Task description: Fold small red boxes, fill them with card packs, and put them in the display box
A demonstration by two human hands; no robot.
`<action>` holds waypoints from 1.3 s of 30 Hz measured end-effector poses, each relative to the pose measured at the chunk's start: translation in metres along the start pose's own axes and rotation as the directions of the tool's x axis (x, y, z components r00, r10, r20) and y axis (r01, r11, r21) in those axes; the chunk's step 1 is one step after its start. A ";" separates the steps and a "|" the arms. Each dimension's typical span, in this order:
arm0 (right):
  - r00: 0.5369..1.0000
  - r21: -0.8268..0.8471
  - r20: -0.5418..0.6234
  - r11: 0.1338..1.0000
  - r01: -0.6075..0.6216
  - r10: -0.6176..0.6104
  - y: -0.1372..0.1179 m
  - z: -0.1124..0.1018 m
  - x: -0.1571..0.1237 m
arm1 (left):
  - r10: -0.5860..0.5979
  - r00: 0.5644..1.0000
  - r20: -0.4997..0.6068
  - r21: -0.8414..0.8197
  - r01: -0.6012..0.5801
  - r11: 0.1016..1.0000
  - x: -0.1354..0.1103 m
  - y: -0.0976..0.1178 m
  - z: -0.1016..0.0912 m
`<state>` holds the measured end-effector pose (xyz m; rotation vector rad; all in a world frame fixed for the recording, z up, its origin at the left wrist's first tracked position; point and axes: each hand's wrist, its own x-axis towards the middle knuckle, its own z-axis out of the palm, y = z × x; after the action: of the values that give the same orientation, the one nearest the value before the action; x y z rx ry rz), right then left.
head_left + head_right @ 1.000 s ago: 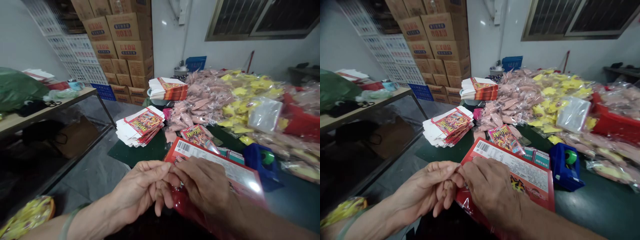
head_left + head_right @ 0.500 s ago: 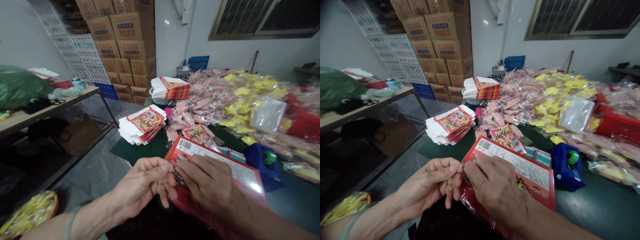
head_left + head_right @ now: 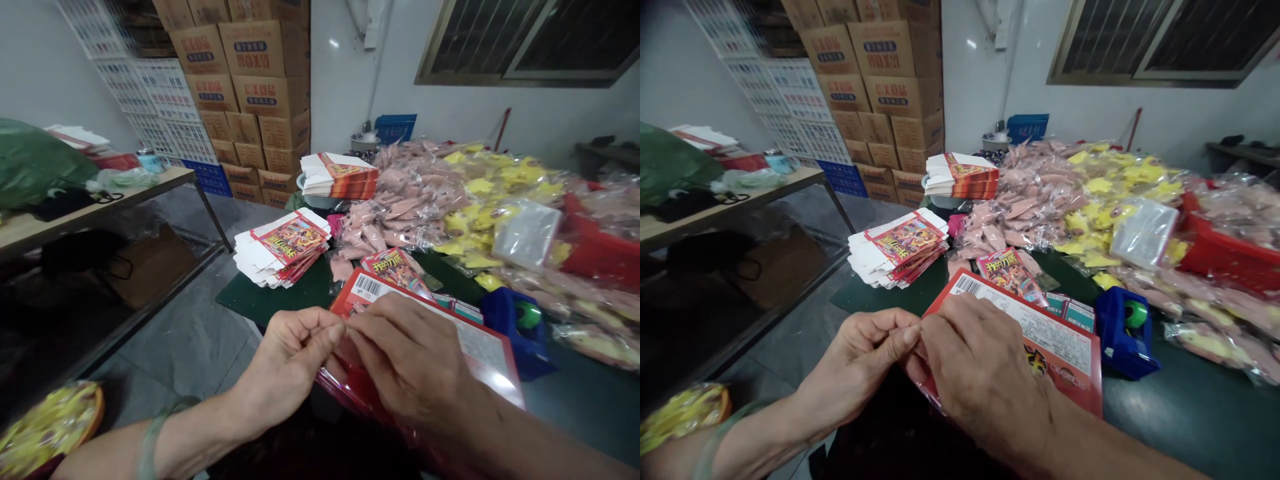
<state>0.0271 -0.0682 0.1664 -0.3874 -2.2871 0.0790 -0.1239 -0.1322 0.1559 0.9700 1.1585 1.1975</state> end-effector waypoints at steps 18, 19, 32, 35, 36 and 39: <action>0.945 0.032 0.205 0.963 -0.268 0.256 0.009 0.003 0.002 | 0.246 0.969 0.039 0.473 -0.234 0.849 -0.007 -0.003 0.000; 0.935 0.064 0.194 0.947 -0.313 0.296 0.011 0.003 0.002 | 0.236 0.971 0.031 0.463 -0.223 0.858 -0.007 -0.003 0.000; 0.981 -0.037 0.174 0.996 -0.079 0.084 0.001 0.002 -0.001 | 0.278 0.960 0.028 0.491 -0.256 0.833 -0.004 -0.006 0.001; 0.973 -0.047 0.170 0.988 -0.148 0.154 0.003 0.005 0.000 | 0.321 0.944 0.077 0.537 -0.311 0.784 -0.005 -0.008 -0.001; 0.966 -0.024 0.175 0.982 -0.189 0.190 0.004 0.005 0.000 | 0.323 0.943 0.086 0.541 -0.316 0.780 -0.006 -0.009 -0.002; 0.942 0.060 0.131 0.946 -0.319 0.309 0.009 0.003 0.001 | 0.316 0.944 0.090 0.531 -0.314 0.787 -0.007 -0.011 -0.003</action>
<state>0.0263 -0.0588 0.1637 -0.7208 -2.3112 0.3643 -0.1246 -0.1408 0.1453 1.6478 1.4126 1.1450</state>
